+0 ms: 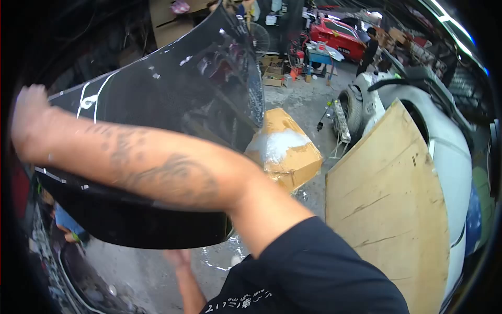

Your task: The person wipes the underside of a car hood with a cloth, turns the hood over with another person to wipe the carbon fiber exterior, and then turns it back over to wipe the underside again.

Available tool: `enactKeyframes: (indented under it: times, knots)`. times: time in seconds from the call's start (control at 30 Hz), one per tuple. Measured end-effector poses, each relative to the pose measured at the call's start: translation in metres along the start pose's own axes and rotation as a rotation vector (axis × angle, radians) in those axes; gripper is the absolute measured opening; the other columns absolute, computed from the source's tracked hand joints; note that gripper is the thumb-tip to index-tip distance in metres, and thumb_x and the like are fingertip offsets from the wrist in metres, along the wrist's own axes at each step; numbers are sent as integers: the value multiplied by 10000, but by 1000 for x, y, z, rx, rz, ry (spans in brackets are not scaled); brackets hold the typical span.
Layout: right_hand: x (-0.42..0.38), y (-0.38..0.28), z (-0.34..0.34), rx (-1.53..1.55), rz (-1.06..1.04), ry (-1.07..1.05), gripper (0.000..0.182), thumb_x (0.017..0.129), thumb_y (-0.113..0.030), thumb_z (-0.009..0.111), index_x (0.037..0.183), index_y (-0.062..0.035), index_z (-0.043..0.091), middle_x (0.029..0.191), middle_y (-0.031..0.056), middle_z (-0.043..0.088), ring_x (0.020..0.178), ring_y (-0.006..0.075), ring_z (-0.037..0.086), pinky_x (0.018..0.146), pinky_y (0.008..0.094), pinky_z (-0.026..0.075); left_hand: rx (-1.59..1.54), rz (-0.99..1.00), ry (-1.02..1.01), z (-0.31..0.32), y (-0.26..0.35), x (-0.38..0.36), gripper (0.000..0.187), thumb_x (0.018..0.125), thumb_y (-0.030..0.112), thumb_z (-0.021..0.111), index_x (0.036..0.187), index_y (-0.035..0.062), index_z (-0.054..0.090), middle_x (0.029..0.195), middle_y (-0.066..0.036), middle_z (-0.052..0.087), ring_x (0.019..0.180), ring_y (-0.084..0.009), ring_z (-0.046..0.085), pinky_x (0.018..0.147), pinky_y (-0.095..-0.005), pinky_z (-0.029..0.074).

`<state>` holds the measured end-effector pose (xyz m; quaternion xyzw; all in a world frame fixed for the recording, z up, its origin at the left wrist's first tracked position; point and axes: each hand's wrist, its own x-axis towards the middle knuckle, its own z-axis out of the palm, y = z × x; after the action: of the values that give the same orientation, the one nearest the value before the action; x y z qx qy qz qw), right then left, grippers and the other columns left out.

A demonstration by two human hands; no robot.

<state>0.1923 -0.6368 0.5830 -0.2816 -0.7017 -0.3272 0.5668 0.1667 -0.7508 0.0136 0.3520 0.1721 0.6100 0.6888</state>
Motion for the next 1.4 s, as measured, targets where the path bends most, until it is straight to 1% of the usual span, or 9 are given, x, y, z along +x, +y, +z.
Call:
enactKeyframes:
  times: [0.1,0.4,0.63,0.73,0.87,0.93,1.03,1.3,1.4]
  knots:
    - [8,7,-18,77,96,-137,263,733,-386,652,860,-172,739,972,81,696,998,250,633,779,401,438,-10,153,-338,117,113,-28,851,901,533,649,1492,1,347,1496,-111,441,1379,-243,417,1188,-426,265]
    - [9,22,-46,222,28,-201,405,731,-284,759,1072,-69,715,1135,113,678,1096,251,623,860,373,458,503,408,204,175,96,-9,521,866,223,774,1256,-34,543,1213,-133,617,1068,-228,614,977,-366,501]
    - [-158,85,-192,683,121,492,254,815,-121,687,996,31,594,1007,170,570,954,347,562,832,437,465,495,412,337,192,101,12,424,910,228,732,1186,-51,572,1131,-147,639,986,-242,649,886,-402,571]
    - [-326,98,-271,626,600,96,224,908,-94,640,1104,-1,584,1030,106,605,989,216,603,888,346,487,355,372,334,164,104,27,430,926,264,713,1188,-50,581,1125,-141,642,982,-241,652,849,-415,588]
    - [-599,34,-336,579,1798,-186,353,950,-292,664,1150,-7,605,1037,84,657,989,164,625,840,293,516,278,386,378,126,113,45,449,936,299,698,1205,-43,586,1127,-137,645,979,-244,655,853,-421,586]
    - [-779,-29,-368,353,2167,-244,391,915,-357,687,1093,-11,648,975,84,665,762,130,616,584,314,504,254,350,360,127,117,50,453,939,319,692,1211,-28,587,1128,-134,645,982,-249,653,867,-426,578]
    - [-853,-100,-414,358,2641,-1,540,881,-462,692,1175,-13,637,1064,121,683,809,189,668,645,321,530,195,318,315,99,122,62,443,939,338,690,1195,-12,597,1100,-119,645,972,-246,650,867,-428,570]
    - [-820,-24,-307,848,2531,-196,861,826,-688,654,1272,45,579,1253,183,633,1186,275,582,965,422,501,176,279,273,130,128,60,423,940,367,684,1149,5,614,1042,-90,645,948,-228,646,855,-421,567]
    - [-808,6,-259,836,2421,-304,802,852,-661,642,1239,41,610,1177,167,674,1034,269,648,873,413,532,243,308,266,153,126,56,443,939,368,683,1177,2,607,1065,-96,655,968,-238,652,874,-425,570]
